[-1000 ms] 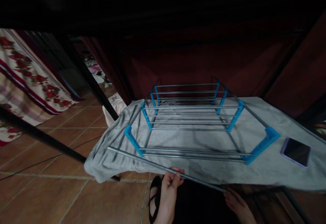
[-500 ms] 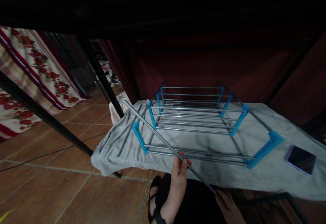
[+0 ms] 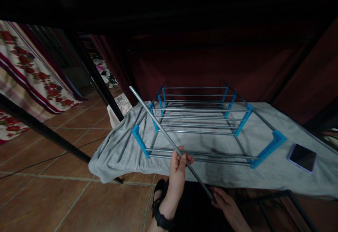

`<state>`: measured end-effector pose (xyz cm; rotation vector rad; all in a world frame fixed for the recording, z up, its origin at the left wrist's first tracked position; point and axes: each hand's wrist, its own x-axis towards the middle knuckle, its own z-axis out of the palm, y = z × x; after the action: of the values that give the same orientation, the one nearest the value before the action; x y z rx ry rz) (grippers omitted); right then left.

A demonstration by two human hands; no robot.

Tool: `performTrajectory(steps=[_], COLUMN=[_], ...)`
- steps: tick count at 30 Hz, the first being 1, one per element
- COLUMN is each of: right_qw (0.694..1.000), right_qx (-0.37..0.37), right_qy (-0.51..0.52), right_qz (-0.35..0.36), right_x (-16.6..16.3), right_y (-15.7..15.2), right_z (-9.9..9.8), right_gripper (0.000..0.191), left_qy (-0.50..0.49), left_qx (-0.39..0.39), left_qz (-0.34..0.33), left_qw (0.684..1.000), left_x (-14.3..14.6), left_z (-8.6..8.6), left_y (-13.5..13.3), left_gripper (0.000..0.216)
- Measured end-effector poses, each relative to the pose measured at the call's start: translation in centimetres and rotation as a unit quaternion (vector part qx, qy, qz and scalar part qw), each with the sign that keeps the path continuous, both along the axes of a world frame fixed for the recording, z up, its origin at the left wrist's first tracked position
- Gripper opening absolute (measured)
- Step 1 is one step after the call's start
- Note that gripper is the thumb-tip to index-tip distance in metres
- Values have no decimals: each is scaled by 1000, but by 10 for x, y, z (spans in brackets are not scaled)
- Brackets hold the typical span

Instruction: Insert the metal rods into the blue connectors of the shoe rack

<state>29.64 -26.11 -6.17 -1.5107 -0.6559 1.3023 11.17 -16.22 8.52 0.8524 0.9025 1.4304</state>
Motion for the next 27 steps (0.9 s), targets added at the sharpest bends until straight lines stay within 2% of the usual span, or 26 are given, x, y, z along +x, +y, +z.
performTrajectory(steps=[3, 6, 9, 12, 16, 21, 27], right_qw=[999, 993, 984, 980, 980, 980, 978], right_qx=[-27, -56, -47, -31, -15, -9, -11], right_qy=[41, 97, 168, 195, 198, 197, 209], right_qz=[-5, 21, 30, 14, -10, -23, 1], right_x=[-6, -8, -7, -7, -9, -13, -19], right_y=[-4, -9, -13, -14, -12, -10, -10], right_z=[7, 14, 17, 15, 12, 11, 14], right_gripper=[53, 53, 49, 46, 42, 40, 38], left_qy=[3, 8, 9, 11, 20, 27, 44], left_qx=[1, -2, -10, -12, -13, -26, -31], left_qz=[2, 2, 13, 8, -26, -36, -61], left_qw=[1000, 1000, 1000, 1000, 999, 999, 997], left_x=[1, 0, -1, 0, 8, 18, 24], left_z=[4, 7, 9, 8, 0, -13, -26], left_y=[1, 2, 4, 3, -2, -10, -21], left_gripper=[48, 48, 50, 52, 48, 44, 41])
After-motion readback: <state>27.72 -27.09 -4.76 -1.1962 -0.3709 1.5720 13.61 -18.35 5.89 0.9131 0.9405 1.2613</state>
